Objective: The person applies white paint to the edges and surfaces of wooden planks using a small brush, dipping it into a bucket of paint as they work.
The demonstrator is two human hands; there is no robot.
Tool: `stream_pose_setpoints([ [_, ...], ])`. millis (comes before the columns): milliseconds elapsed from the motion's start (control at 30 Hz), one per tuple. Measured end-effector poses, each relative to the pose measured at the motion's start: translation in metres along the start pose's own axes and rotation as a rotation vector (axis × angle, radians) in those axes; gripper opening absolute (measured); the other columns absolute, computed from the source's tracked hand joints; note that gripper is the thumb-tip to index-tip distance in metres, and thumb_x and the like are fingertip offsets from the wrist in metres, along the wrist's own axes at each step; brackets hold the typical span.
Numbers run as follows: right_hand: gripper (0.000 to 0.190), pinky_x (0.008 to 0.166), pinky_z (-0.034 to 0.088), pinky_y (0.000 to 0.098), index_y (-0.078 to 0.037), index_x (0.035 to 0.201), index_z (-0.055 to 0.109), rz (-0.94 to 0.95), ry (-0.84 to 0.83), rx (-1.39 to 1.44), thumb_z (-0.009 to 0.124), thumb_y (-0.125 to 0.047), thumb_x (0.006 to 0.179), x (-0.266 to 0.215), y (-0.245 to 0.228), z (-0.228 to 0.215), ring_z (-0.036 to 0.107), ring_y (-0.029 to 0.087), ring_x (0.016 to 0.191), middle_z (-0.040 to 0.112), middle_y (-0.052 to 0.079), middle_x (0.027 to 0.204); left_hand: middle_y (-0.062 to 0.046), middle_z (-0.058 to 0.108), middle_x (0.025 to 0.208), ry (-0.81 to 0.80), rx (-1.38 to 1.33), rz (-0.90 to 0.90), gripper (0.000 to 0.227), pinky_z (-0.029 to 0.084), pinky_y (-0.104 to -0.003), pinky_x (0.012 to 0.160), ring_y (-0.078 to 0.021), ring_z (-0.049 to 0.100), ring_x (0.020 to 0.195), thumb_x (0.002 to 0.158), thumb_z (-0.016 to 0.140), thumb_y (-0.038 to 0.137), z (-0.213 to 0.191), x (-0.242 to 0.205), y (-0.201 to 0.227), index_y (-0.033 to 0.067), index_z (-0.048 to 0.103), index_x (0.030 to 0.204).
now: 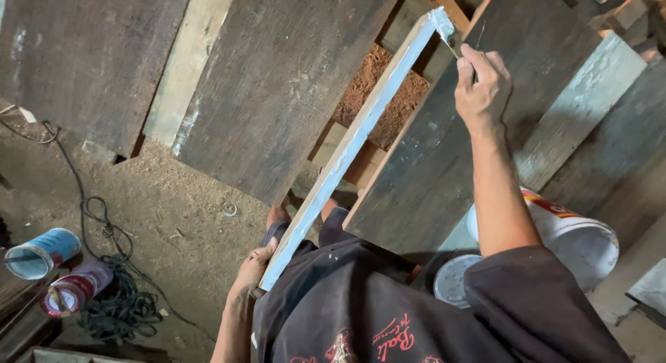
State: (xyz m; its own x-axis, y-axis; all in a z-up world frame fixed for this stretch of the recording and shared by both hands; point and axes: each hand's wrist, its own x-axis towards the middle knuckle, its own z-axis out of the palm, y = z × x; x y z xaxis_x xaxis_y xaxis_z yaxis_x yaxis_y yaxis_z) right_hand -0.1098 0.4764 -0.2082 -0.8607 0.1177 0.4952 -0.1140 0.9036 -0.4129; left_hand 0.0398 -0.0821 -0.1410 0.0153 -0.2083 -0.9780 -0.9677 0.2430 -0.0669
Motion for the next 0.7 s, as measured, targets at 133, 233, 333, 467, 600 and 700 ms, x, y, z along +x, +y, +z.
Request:
stream_pose_setpoints([
  [133,0.015,0.056,0.049,0.0436,0.009,0.121,0.082,-0.021,-0.001,-0.023,0.071,0.007,0.111,0.006,0.003,-0.001,0.060,0.031,0.079,0.074,0.017,0.088,-0.007,0.053,0.081,-0.038,-0.017,0.040,0.056,0.040,-0.040,0.071,-0.0187,0.049,0.073,0.084,0.078,0.061,-0.004,0.026,-0.014,0.0137,0.048,0.084],
  [233,0.037,0.059,0.050,0.0374,0.005,0.116,0.081,-0.056,0.143,-0.030,0.056,-0.021,0.123,0.004,0.000,0.003,0.063,0.024,0.077,0.077,0.015,0.093,-0.002,0.057,0.049,-0.345,-0.292,0.147,0.053,0.041,-0.032,0.043,-0.0147,0.052,0.040,0.090,0.081,0.052,-0.007,0.045,-0.025,0.0137,0.063,0.057],
  [333,0.037,0.058,0.046,0.0359,0.006,0.116,0.083,-0.071,0.092,0.003,0.059,-0.023,0.122,0.002,-0.004,0.008,0.059,0.022,0.073,0.069,0.013,0.088,0.002,0.050,0.053,-0.299,-0.143,0.157,0.057,0.035,-0.032,0.053,-0.0122,0.045,0.046,0.096,0.073,0.056,-0.005,0.013,-0.004,0.0206,0.048,0.059],
  [467,0.017,0.061,0.040,0.0311,0.003,0.133,0.061,-0.130,0.164,0.160,0.053,0.001,0.118,0.011,0.012,0.016,0.048,0.019,0.074,0.061,0.015,0.094,-0.006,0.062,0.086,-0.181,-0.120,0.021,0.047,0.042,-0.037,0.072,-0.0190,0.057,0.076,0.086,0.076,0.058,-0.004,0.021,-0.004,0.0134,0.061,0.086],
  [600,0.020,0.051,0.047,0.0259,0.001,0.119,0.056,0.522,-0.196,0.439,0.037,0.006,0.116,0.004,-0.016,-0.008,0.061,0.017,0.074,0.062,0.017,0.097,-0.003,0.067,0.059,-0.439,-0.387,0.086,0.043,0.050,-0.030,0.045,-0.0154,0.062,0.046,0.098,0.077,0.045,-0.008,0.075,-0.042,0.0106,0.073,0.073],
  [700,0.022,0.048,0.043,0.0382,0.003,0.109,0.061,0.548,-0.270,0.251,0.039,0.003,0.104,0.010,-0.028,-0.019,0.053,0.023,0.057,0.066,0.017,0.081,0.003,0.046,0.051,-0.401,-0.252,0.152,0.057,0.032,-0.031,0.048,-0.0110,0.042,0.043,0.097,0.075,0.051,-0.004,0.021,-0.006,0.0204,0.045,0.059],
])
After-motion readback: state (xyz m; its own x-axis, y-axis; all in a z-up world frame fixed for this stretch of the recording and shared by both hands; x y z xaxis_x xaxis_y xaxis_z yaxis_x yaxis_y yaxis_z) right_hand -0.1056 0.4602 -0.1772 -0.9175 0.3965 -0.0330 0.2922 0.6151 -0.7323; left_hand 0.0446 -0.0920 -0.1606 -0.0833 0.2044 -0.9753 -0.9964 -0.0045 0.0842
